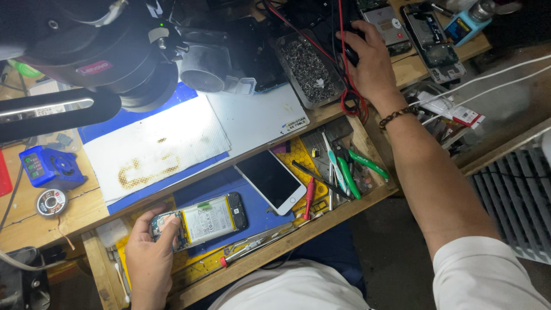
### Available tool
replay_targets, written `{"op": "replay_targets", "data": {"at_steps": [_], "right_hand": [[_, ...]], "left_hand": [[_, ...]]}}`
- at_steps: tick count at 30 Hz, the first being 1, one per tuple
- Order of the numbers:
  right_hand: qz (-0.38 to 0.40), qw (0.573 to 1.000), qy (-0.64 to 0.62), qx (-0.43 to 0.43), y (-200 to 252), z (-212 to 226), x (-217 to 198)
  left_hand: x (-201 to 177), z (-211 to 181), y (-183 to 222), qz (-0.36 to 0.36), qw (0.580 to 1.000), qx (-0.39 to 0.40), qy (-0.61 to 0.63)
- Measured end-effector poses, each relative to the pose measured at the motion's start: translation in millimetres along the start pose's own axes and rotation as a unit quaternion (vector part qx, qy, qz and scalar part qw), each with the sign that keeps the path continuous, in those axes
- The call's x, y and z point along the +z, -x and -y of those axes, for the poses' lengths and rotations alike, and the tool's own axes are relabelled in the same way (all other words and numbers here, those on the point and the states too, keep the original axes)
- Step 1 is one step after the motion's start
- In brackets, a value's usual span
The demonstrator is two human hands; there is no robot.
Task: The person holds a mobile phone internal frame and uses a small screwdriver to manipulate the components on the circuit board.
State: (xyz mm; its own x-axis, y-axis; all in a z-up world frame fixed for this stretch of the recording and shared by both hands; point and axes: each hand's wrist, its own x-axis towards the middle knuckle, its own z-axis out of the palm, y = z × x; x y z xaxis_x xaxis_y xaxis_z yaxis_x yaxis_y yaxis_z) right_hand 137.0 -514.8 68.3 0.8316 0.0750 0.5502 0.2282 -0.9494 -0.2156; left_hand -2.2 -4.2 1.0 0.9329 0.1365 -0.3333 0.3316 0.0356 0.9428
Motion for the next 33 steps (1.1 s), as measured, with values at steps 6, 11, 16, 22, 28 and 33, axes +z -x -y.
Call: {"op": "replay_targets", "data": {"at_steps": [6, 11, 16, 22, 28, 33], "right_hand": [[-0.021, 1.0, 0.017, 0.008, 1.5, 0.4, 0.5], [-0.027, 1.0, 0.005, 0.004, 0.7, 2.4, -0.8], [-0.025, 1.0, -0.01, 0.0, 0.2, 4.7, -2.3], [-0.022, 1.0, 0.002, -0.007, 0.2, 3.4, 0.8], [-0.01, 1.0, -0.017, 0.015, -1.0, 5.2, 1.4], [-0.02, 1.0, -0.008, -0.008, -1.2, 6.4, 1.5]], "left_hand": [[-2.5, 6.8, -2.6, 0.001, 1.0, 0.003, 0.01], [-2.6, 6.9, -3.9, -0.001, 1.0, 0.001, 0.007], [-1.4, 3.0, -2.3, -0.003, 1.0, -0.006, 0.006], [-3.4, 4.9, -3.9, 0.007, 1.0, -0.001, 0.021], [-3.2, 1.9, -2.2, 0.006, 1.0, -0.005, 0.023], [-2.7, 1.7, -1.8, 0.0, 1.0, -0.017, 0.024]]}}
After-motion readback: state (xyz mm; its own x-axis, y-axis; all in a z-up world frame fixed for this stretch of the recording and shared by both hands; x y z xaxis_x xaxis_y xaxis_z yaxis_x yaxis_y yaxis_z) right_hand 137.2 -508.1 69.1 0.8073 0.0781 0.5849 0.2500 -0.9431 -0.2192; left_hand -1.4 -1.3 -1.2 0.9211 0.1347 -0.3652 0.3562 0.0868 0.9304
